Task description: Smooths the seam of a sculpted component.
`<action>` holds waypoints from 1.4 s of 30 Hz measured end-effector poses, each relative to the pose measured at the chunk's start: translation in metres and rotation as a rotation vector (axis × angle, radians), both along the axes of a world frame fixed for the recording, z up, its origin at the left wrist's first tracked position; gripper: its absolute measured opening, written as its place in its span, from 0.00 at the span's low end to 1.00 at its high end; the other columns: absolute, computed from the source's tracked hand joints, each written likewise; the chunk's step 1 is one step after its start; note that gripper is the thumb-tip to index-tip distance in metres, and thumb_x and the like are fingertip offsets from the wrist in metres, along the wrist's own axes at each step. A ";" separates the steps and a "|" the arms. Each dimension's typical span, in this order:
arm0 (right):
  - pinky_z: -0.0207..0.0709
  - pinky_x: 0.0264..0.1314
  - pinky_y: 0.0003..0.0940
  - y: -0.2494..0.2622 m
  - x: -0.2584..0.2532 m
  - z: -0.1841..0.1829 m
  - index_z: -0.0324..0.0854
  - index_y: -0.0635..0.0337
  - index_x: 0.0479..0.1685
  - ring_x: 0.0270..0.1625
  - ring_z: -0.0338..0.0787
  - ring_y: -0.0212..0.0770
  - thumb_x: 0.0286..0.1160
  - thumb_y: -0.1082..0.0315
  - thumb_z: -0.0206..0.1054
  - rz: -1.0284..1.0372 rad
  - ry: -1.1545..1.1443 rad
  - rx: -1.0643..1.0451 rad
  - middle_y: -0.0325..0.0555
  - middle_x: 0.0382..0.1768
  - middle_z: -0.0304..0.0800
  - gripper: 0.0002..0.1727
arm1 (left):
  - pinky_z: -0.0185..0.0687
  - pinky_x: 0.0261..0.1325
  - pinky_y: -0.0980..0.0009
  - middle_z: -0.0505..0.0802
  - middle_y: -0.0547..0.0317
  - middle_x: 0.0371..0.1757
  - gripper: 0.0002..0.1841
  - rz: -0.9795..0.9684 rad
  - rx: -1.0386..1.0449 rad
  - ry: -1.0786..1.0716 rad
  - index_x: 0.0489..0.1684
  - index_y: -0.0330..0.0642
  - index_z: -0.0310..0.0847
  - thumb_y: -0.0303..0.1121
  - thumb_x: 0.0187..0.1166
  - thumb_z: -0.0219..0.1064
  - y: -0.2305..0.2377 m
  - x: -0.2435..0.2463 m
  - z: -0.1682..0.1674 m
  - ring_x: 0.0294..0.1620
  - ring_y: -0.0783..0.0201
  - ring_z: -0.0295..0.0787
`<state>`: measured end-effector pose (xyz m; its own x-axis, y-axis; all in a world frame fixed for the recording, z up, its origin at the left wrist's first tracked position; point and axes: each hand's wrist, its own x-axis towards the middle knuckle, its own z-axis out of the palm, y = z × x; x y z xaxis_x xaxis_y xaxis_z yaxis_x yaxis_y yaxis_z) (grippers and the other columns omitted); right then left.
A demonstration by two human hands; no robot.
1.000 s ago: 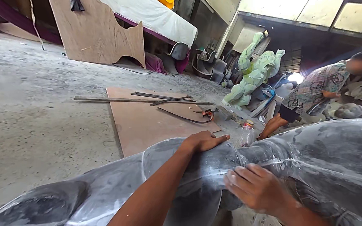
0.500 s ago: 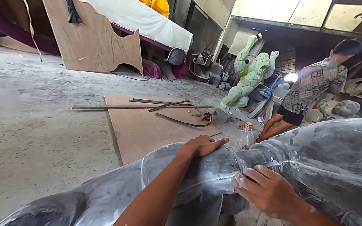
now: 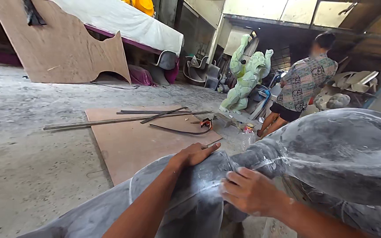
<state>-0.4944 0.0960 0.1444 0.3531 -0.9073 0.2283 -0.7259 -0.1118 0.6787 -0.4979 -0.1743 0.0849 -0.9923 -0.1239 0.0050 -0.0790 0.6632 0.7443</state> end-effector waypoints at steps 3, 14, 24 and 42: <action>0.82 0.49 0.36 0.012 -0.012 0.010 0.85 0.47 0.52 0.52 0.90 0.40 0.89 0.64 0.56 0.013 0.003 -0.018 0.36 0.52 0.93 0.10 | 0.83 0.49 0.38 0.94 0.52 0.38 0.51 0.020 -0.018 0.015 0.38 0.53 0.92 0.89 0.63 0.34 0.001 -0.002 0.000 0.46 0.51 0.92; 0.82 0.49 0.37 -0.018 0.012 -0.016 0.86 0.48 0.50 0.53 0.89 0.40 0.88 0.66 0.55 0.034 -0.010 -0.004 0.35 0.53 0.92 0.11 | 0.82 0.54 0.33 0.95 0.50 0.47 0.53 0.022 -0.025 -0.024 0.46 0.56 0.93 0.90 0.62 0.33 0.011 0.006 0.004 0.54 0.48 0.92; 0.79 0.57 0.34 -0.056 0.029 -0.061 0.87 0.47 0.49 0.54 0.88 0.36 0.87 0.67 0.55 0.100 -0.108 -0.094 0.35 0.52 0.92 0.12 | 0.83 0.56 0.34 0.95 0.50 0.48 0.54 -0.029 -0.025 -0.053 0.49 0.56 0.92 0.90 0.61 0.32 0.007 -0.003 0.001 0.56 0.49 0.92; 0.79 0.57 0.35 -0.071 0.066 -0.101 0.89 0.45 0.45 0.53 0.89 0.36 0.86 0.64 0.60 0.213 -0.316 -0.150 0.33 0.52 0.94 0.10 | 0.78 0.62 0.29 0.93 0.43 0.57 0.55 -0.092 -0.077 -0.055 0.58 0.50 0.89 0.86 0.68 0.29 0.025 0.003 0.011 0.64 0.43 0.89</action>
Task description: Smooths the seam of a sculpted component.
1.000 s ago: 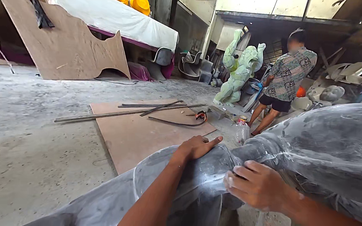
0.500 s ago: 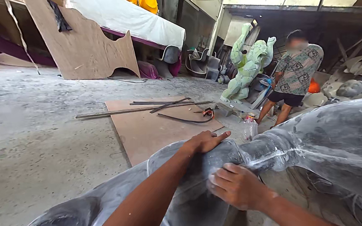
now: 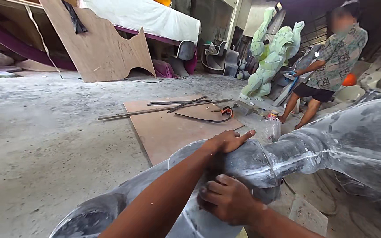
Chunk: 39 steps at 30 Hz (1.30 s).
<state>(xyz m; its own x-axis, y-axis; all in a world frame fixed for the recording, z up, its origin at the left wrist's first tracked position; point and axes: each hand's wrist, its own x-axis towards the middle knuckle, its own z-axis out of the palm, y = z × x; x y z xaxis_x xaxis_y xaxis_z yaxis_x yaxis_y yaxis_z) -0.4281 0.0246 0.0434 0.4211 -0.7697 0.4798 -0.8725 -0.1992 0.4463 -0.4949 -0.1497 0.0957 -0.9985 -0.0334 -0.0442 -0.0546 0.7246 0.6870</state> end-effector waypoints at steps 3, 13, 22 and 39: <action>0.81 0.59 0.38 0.033 -0.022 0.020 0.88 0.42 0.50 0.56 0.89 0.38 0.87 0.63 0.58 -0.104 0.071 0.037 0.32 0.54 0.93 0.11 | 0.78 0.63 0.29 0.93 0.46 0.59 0.56 0.015 -0.004 0.000 0.59 0.53 0.90 0.88 0.65 0.28 0.002 0.001 -0.001 0.65 0.45 0.88; 0.81 0.58 0.39 0.043 -0.026 0.024 0.88 0.42 0.52 0.55 0.89 0.38 0.87 0.63 0.58 -0.142 0.063 0.068 0.33 0.53 0.93 0.11 | 0.80 0.60 0.32 0.93 0.45 0.53 0.56 0.001 -0.028 0.010 0.51 0.48 0.90 0.87 0.67 0.28 0.005 0.005 0.003 0.61 0.45 0.90; 0.82 0.58 0.40 0.068 -0.035 0.050 0.86 0.45 0.52 0.55 0.89 0.40 0.89 0.64 0.56 -0.197 0.160 0.133 0.33 0.51 0.92 0.11 | 0.83 0.56 0.36 0.94 0.48 0.46 0.55 -0.018 -0.032 0.046 0.44 0.48 0.91 0.87 0.66 0.27 0.005 0.003 0.000 0.54 0.48 0.91; 0.81 0.55 0.36 0.072 -0.024 0.055 0.86 0.47 0.50 0.53 0.89 0.39 0.88 0.66 0.55 -0.212 0.211 0.100 0.35 0.50 0.92 0.11 | 0.80 0.52 0.33 0.93 0.46 0.45 0.53 0.012 -0.059 0.045 0.44 0.48 0.89 0.86 0.68 0.27 0.020 0.020 0.007 0.53 0.45 0.90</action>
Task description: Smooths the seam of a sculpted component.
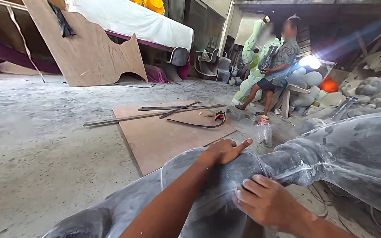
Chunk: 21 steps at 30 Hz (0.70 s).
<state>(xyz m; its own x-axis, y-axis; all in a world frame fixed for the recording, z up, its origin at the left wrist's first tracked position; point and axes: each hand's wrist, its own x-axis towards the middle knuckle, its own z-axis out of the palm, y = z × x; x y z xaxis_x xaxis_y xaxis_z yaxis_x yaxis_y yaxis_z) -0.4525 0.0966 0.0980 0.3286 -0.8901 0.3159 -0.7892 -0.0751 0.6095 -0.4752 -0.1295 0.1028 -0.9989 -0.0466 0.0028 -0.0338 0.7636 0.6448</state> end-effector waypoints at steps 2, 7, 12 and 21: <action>0.82 0.55 0.37 -0.013 0.010 -0.012 0.86 0.47 0.47 0.53 0.89 0.39 0.88 0.66 0.56 0.011 -0.052 -0.020 0.34 0.50 0.92 0.11 | 0.81 0.56 0.32 0.94 0.46 0.48 0.53 -0.007 -0.013 0.025 0.48 0.49 0.90 0.85 0.70 0.28 0.000 0.002 -0.001 0.56 0.45 0.91; 0.82 0.57 0.40 0.008 0.001 0.009 0.88 0.44 0.47 0.55 0.89 0.40 0.87 0.64 0.57 -0.050 -0.061 -0.027 0.33 0.51 0.92 0.12 | 0.83 0.55 0.39 0.93 0.51 0.42 0.52 -0.066 -0.001 0.068 0.44 0.50 0.89 0.84 0.71 0.27 -0.008 -0.009 -0.011 0.52 0.51 0.91; 0.84 0.52 0.46 0.103 -0.032 0.068 0.90 0.38 0.51 0.53 0.90 0.44 0.85 0.59 0.59 -0.531 -0.065 -0.269 0.36 0.49 0.93 0.12 | 0.81 0.58 0.37 0.92 0.51 0.44 0.52 -0.081 0.002 0.033 0.45 0.51 0.88 0.85 0.69 0.27 -0.010 -0.016 -0.012 0.54 0.50 0.90; 0.89 0.51 0.29 0.046 0.020 -0.039 0.92 0.55 0.49 0.48 0.90 0.31 0.74 0.59 0.75 -0.400 -0.927 -1.035 0.40 0.44 0.90 0.12 | 0.78 0.68 0.41 0.92 0.55 0.56 0.49 -0.198 0.024 0.074 0.58 0.55 0.87 0.85 0.70 0.34 -0.010 -0.009 -0.019 0.63 0.57 0.88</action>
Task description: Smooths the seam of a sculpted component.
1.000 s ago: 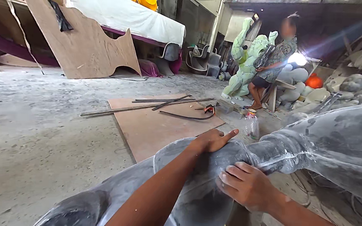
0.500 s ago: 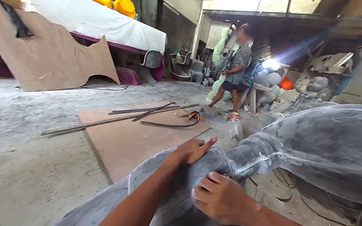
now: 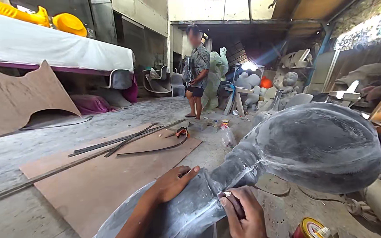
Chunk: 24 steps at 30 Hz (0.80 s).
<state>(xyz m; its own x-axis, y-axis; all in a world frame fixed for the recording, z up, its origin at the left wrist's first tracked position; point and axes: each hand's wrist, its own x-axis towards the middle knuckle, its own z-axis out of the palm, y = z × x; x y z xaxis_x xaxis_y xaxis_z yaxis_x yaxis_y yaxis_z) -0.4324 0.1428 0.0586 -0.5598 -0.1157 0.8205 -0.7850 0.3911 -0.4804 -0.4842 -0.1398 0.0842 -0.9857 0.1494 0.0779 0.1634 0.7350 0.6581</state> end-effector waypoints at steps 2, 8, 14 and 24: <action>0.87 0.53 0.31 -0.021 -0.002 0.010 0.95 0.46 0.46 0.54 0.88 0.33 0.74 0.57 0.74 -0.162 0.088 0.044 0.38 0.48 0.89 0.09 | 0.80 0.66 0.40 0.92 0.55 0.56 0.50 -0.011 -0.032 -0.009 0.61 0.57 0.85 0.87 0.66 0.36 0.001 0.001 0.000 0.62 0.56 0.88; 0.85 0.51 0.34 -0.020 0.005 0.018 0.96 0.38 0.45 0.54 0.87 0.35 0.78 0.54 0.69 -0.245 0.032 0.146 0.34 0.47 0.90 0.10 | 0.83 0.58 0.43 0.92 0.57 0.46 0.48 -0.006 -0.024 -0.031 0.56 0.58 0.84 0.88 0.65 0.38 0.005 0.004 0.000 0.53 0.58 0.90; 0.83 0.44 0.30 -0.026 -0.008 0.021 0.97 0.37 0.43 0.49 0.86 0.31 0.77 0.53 0.68 -0.248 0.091 0.163 0.29 0.42 0.90 0.10 | 0.82 0.58 0.41 0.91 0.55 0.46 0.49 0.040 -0.040 -0.041 0.53 0.55 0.85 0.87 0.67 0.34 0.004 -0.001 0.007 0.54 0.55 0.90; 0.84 0.42 0.28 -0.034 -0.018 0.031 0.97 0.39 0.42 0.46 0.88 0.29 0.77 0.53 0.68 -0.261 0.140 0.203 0.29 0.41 0.91 0.11 | 0.82 0.53 0.45 0.89 0.58 0.39 0.46 0.043 0.003 -0.043 0.44 0.54 0.85 0.85 0.70 0.36 0.010 -0.004 0.009 0.47 0.58 0.89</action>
